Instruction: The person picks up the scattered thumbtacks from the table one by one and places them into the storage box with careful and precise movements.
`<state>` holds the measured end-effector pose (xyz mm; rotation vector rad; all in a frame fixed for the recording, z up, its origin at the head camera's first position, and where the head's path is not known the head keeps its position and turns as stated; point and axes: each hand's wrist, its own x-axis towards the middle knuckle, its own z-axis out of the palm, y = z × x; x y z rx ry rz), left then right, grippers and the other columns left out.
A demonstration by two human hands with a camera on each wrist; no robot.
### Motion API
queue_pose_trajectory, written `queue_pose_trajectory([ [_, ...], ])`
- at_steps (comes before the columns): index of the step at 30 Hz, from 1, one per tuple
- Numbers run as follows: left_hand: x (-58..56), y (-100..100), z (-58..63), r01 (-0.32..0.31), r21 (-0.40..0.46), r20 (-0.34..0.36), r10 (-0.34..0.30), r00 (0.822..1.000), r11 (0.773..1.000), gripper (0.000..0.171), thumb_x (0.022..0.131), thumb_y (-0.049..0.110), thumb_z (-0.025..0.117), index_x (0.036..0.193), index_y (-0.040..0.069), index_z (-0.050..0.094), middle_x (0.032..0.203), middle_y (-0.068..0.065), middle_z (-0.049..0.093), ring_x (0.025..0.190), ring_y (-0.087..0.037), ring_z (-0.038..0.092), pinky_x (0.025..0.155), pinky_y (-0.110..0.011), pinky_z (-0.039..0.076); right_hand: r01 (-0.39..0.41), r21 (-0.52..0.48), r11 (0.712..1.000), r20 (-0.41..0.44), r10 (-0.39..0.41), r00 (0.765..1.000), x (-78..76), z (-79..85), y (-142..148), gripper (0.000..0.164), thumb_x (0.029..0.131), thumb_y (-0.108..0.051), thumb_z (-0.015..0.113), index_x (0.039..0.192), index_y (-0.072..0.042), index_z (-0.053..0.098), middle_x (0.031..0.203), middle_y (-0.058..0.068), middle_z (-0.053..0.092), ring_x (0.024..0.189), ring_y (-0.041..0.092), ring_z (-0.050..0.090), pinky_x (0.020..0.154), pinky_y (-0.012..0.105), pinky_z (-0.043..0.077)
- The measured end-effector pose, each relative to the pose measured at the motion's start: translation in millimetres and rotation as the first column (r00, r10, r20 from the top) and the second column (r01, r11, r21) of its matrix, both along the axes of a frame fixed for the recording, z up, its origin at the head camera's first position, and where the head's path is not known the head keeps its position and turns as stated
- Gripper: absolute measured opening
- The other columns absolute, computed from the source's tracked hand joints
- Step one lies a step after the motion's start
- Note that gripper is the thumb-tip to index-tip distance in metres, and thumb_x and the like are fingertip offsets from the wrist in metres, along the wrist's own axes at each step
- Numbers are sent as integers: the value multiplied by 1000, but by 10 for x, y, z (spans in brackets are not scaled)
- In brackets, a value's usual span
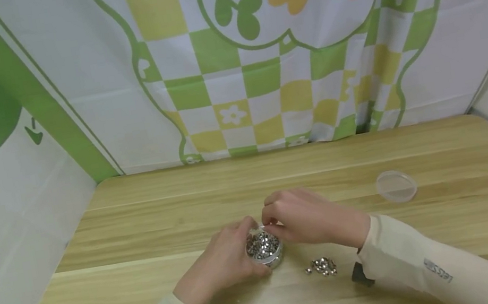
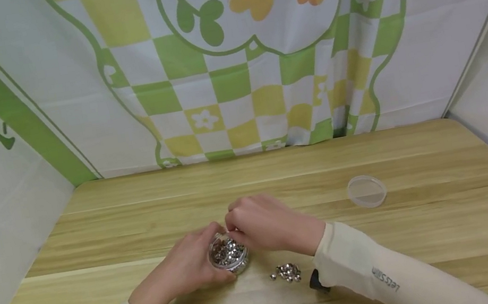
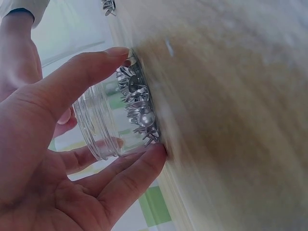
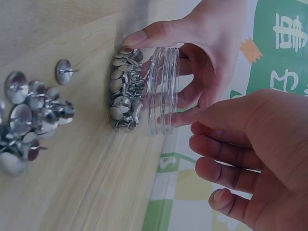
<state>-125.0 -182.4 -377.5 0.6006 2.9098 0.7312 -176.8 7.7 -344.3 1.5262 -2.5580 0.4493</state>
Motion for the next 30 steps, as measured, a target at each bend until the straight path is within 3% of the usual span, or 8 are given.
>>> queue_pose_trajectory([
  [7,-4,-3,0,0,-1,-1,0,1000,1000,72,57,31,89,115,4,55,105,-20,68,92,-37,63,80,-53,58,-31,24,999,-46,32,998,102,-42,164,9,82,-12,70,74,-16,72,68,-8,61,59,5,52,50,23,52],
  [16,3,1,3,-15,3,6,15,1000,1000,72,57,30,89,116,5,54,107,-22,68,92,-38,63,80,-54,59,-52,105,993,-10,53,999,312,-99,433,5,81,-16,73,76,-17,73,69,-9,62,63,3,55,49,21,53],
  [25,5,-1,6,-8,2,0,8,1000,1000,73,57,30,89,115,4,55,106,-22,68,90,-38,64,80,-54,59,-83,149,985,22,80,997,386,-228,462,18,79,-15,72,64,-22,66,61,-13,48,56,3,43,45,18,43],
  [30,-1,4,-5,-8,4,7,8,1000,1000,72,58,30,89,115,4,55,107,-22,68,91,-39,64,81,-55,58,-68,176,982,23,65,998,411,-299,448,18,80,-15,71,64,-22,67,61,-12,49,56,2,42,45,17,44],
])
